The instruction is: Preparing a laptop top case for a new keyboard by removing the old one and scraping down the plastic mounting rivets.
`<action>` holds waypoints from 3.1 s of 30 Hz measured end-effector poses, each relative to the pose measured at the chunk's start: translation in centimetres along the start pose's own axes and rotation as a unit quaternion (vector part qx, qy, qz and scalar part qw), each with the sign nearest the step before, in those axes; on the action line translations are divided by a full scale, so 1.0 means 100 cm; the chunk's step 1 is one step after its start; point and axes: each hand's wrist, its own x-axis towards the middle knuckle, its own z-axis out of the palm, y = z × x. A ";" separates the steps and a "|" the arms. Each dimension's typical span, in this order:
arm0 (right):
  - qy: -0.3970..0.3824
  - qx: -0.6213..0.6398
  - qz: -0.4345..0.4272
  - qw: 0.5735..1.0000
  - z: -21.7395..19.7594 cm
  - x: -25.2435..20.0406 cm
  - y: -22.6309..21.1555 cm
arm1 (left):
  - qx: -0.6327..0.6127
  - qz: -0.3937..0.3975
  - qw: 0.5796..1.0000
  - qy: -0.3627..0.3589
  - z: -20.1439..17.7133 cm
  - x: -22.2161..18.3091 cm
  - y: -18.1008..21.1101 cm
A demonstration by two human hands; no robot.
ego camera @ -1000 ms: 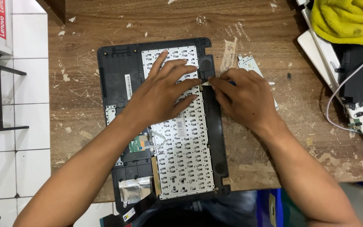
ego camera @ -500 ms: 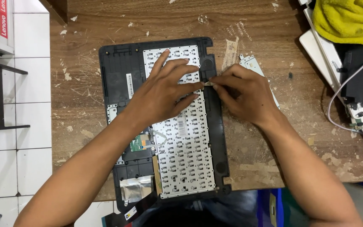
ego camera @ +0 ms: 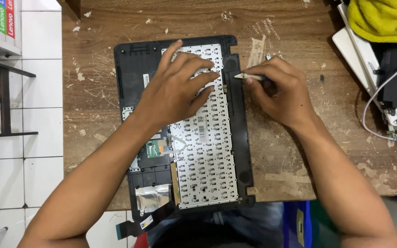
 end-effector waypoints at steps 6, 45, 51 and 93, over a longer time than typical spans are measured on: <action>-0.038 0.017 -0.008 0.999 -0.001 0.002 -0.012 | -0.025 0.073 0.995 -0.067 0.002 0.000 0.008; -0.104 0.062 0.050 0.991 0.005 0.005 -0.055 | -0.146 -0.401 0.765 -0.482 -0.095 0.016 0.008; -0.111 0.064 0.035 0.991 0.003 0.007 -0.056 | -0.166 -0.409 0.716 -0.541 -0.074 0.006 0.007; -0.134 0.065 -0.029 0.989 -0.003 -0.002 -0.050 | 0.090 -0.143 0.983 -0.066 -0.022 -0.024 -0.053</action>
